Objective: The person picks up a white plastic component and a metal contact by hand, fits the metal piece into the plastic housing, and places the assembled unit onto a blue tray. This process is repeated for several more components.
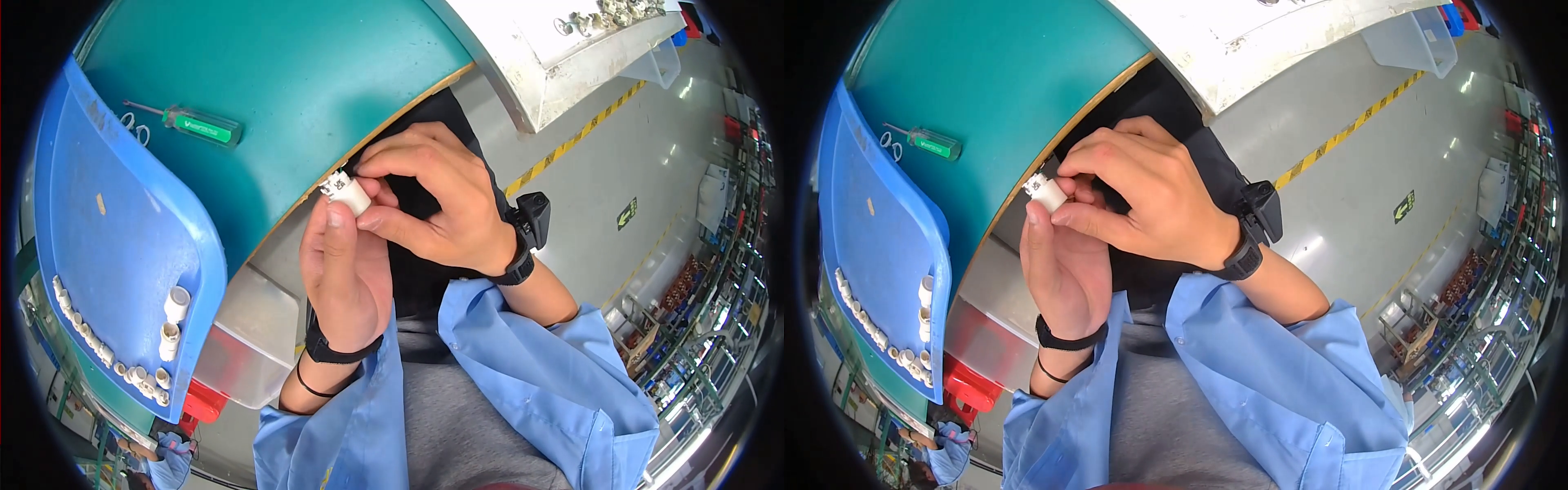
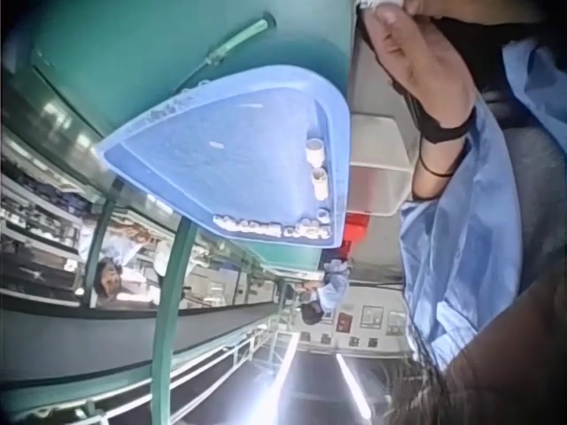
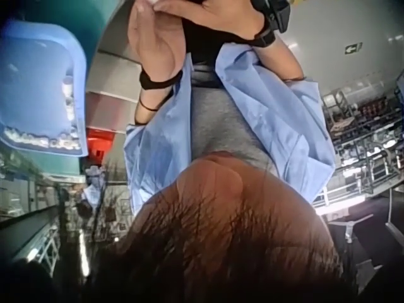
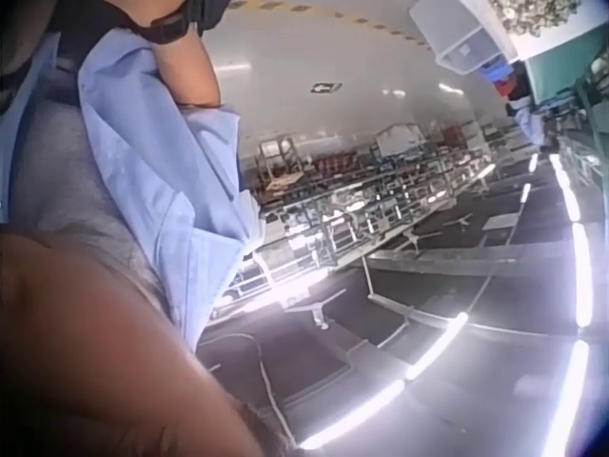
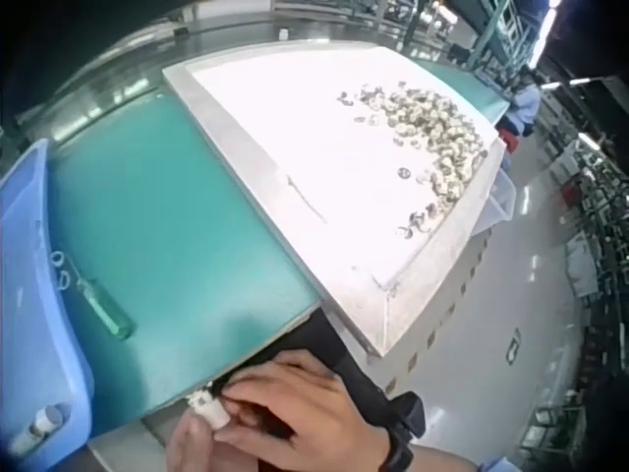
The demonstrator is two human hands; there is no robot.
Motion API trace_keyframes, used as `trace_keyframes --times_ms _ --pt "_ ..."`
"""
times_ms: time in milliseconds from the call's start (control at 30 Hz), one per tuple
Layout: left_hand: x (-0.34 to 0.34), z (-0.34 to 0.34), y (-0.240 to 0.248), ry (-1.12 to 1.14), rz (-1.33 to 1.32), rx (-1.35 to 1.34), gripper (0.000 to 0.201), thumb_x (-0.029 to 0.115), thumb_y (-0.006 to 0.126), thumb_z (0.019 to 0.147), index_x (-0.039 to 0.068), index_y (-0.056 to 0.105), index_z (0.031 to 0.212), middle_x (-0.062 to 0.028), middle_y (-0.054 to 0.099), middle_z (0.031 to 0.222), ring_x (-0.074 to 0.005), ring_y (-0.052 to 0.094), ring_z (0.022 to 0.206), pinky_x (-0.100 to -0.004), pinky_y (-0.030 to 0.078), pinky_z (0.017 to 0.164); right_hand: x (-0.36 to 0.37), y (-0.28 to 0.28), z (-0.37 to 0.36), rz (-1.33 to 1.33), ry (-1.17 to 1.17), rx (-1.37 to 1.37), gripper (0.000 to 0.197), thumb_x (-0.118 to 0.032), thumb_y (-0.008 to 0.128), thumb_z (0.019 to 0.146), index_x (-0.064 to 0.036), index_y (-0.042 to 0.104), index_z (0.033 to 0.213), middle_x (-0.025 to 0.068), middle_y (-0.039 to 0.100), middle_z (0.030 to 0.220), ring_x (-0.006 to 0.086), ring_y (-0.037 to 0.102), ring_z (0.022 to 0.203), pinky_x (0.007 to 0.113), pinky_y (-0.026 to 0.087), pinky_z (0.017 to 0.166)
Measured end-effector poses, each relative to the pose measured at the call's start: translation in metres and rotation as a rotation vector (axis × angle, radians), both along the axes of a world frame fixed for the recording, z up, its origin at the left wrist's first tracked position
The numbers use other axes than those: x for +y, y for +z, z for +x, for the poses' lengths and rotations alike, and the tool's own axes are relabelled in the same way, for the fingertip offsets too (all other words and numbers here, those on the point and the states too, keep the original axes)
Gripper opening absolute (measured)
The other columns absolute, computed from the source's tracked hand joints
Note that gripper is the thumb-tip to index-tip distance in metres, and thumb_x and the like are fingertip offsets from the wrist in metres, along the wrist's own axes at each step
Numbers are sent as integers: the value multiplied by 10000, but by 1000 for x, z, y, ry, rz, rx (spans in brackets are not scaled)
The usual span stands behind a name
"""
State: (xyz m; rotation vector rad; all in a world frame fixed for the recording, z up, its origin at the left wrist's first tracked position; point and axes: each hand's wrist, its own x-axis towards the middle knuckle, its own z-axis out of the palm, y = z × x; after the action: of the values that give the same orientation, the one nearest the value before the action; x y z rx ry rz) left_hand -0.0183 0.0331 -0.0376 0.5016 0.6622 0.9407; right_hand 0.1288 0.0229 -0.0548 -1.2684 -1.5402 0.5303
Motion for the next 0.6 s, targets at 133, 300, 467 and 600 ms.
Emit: trace_keyframes --times_ms 133,300,467,600 --pt "2 8 -3 27 22 -14 370 266 471 1070 -61 553 1221 -114 590 1150 -193 554 1061 -343 437 969 9 -4 13 3 90 -73 391 -236 819 808 -11 674 1092 119 721 1020 288 684 894 386 501 861" --pt "3 8 -8 43 72 2 376 260 494 1060 -74 550 1222 -131 600 1153 -208 580 1066 -337 454 953 17 -10 19 6 160 -52 372 -246 818 814 -14 684 1072 123 718 1033 290 688 882 379 506 849" --pt "5 2 -11 34 92 28 388 262 516 1049 -87 561 1212 -153 627 1121 -226 621 1025 -349 474 941 25 -23 17 174 145 -156 369 -280 809 826 -21 696 1064 114 720 977 285 689 818 361 517 780" --pt "11 -8 -19 -44 222 38 412 313 483 1065 -68 549 1206 -145 606 1148 -222 578 1095 -366 440 993 26 -25 11 184 135 -122 344 -276 795 819 -29 694 1037 99 710 941 281 682 815 363 524 755"
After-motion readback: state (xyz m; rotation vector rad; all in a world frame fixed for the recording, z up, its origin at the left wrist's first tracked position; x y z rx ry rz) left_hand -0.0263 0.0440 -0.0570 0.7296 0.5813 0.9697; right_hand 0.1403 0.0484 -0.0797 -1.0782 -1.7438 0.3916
